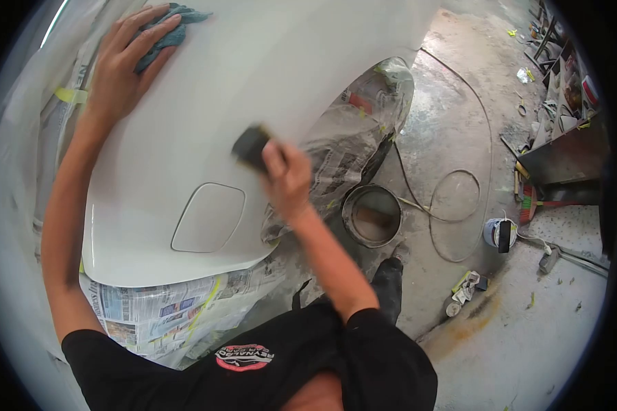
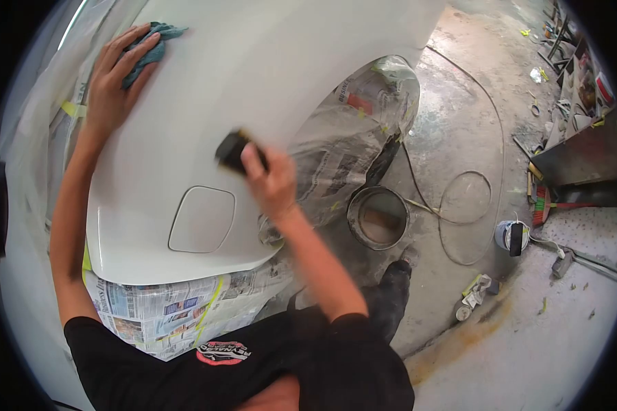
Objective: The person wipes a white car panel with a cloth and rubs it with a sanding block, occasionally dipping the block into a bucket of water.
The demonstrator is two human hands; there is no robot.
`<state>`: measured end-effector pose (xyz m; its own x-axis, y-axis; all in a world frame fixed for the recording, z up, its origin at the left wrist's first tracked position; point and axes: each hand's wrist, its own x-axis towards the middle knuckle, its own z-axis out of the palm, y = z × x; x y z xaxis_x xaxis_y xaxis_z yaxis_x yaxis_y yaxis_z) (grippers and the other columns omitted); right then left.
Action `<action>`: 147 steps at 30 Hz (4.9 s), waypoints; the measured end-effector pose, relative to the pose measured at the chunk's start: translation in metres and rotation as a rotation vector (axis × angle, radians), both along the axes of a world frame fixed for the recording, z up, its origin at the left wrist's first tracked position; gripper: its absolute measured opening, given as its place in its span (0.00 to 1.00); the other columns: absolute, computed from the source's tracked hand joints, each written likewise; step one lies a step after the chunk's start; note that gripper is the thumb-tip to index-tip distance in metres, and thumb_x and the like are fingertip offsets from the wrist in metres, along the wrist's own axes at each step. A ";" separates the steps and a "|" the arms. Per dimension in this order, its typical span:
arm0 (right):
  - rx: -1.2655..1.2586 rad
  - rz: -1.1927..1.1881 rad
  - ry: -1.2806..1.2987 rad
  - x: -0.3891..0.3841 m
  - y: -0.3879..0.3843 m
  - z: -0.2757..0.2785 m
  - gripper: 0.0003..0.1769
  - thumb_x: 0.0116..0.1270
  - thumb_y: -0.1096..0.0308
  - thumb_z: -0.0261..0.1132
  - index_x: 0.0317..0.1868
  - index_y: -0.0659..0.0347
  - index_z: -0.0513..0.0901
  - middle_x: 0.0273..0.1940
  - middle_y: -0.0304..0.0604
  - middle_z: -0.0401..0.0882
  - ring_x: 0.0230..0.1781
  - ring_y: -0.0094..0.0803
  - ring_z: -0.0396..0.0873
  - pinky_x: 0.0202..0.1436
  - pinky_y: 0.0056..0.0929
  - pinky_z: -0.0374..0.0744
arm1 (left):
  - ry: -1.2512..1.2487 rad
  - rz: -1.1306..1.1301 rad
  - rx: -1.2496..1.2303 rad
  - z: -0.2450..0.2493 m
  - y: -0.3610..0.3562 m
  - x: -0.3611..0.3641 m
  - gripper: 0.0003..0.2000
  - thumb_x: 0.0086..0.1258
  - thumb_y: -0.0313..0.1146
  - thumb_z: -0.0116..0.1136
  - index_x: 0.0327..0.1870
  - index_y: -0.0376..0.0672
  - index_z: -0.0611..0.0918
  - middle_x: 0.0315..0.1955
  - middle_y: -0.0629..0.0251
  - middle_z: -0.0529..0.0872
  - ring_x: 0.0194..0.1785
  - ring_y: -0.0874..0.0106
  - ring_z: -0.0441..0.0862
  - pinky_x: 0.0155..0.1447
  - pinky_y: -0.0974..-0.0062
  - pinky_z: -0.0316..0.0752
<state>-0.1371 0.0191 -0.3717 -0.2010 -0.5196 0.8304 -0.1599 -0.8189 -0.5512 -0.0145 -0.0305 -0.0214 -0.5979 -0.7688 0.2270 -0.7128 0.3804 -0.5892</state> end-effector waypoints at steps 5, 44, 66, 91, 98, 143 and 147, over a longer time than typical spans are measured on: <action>0.567 0.020 -0.267 -0.059 -0.218 -0.001 0.35 0.71 0.61 0.72 0.73 0.68 0.70 0.65 0.64 0.77 0.64 0.60 0.77 0.69 0.50 0.75 | 0.010 0.008 0.001 0.000 -0.001 0.002 0.23 0.68 0.25 0.69 0.66 0.46 0.84 0.66 0.61 0.82 0.72 0.57 0.76 0.74 0.60 0.72; -0.025 -0.058 0.092 -0.005 -0.057 0.060 0.34 0.66 0.69 0.74 0.73 0.47 0.76 0.42 0.45 0.82 0.40 0.43 0.83 0.42 0.44 0.82 | 0.024 0.003 0.010 0.002 0.002 0.010 0.23 0.66 0.25 0.70 0.64 0.46 0.85 0.67 0.61 0.82 0.71 0.56 0.77 0.72 0.59 0.73; 1.878 -0.179 0.574 -0.573 0.348 -0.265 0.35 0.65 0.65 0.69 0.69 0.75 0.72 0.63 0.65 0.80 0.64 0.59 0.79 0.70 0.49 0.74 | -0.009 0.129 -0.051 -0.092 0.047 -0.033 0.23 0.68 0.21 0.56 0.66 0.39 0.81 0.71 0.58 0.79 0.75 0.57 0.74 0.78 0.54 0.68; 1.662 -0.193 0.292 -0.613 0.206 -0.298 0.41 0.68 0.57 0.72 0.74 0.72 0.69 0.69 0.60 0.74 0.69 0.51 0.74 0.73 0.41 0.70 | 0.186 0.734 -0.460 -0.165 0.198 -0.020 0.31 0.70 0.33 0.65 0.76 0.50 0.73 0.79 0.63 0.68 0.81 0.51 0.63 0.78 0.35 0.55; 1.390 -0.161 0.377 -0.558 0.113 -0.227 0.38 0.68 0.61 0.74 0.73 0.71 0.70 0.69 0.60 0.75 0.68 0.53 0.75 0.74 0.42 0.69 | 0.296 0.719 -0.724 -0.146 0.263 0.006 0.35 0.72 0.39 0.67 0.79 0.43 0.68 0.81 0.53 0.63 0.82 0.47 0.59 0.79 0.31 0.50; 1.415 -0.031 0.942 -0.539 0.192 -0.256 0.45 0.63 0.47 0.75 0.71 0.70 0.72 0.68 0.62 0.76 0.70 0.55 0.74 0.74 0.44 0.71 | 0.572 0.892 -1.015 -0.246 0.400 0.029 0.37 0.80 0.43 0.60 0.84 0.39 0.58 0.83 0.38 0.50 0.84 0.35 0.46 0.81 0.34 0.41; 1.460 -0.137 0.906 -0.535 0.182 -0.236 0.47 0.60 0.47 0.75 0.72 0.68 0.72 0.67 0.62 0.77 0.69 0.55 0.76 0.73 0.44 0.72 | 0.521 0.851 -1.031 -0.223 0.363 0.024 0.35 0.80 0.41 0.60 0.82 0.40 0.62 0.83 0.41 0.54 0.84 0.37 0.48 0.81 0.34 0.41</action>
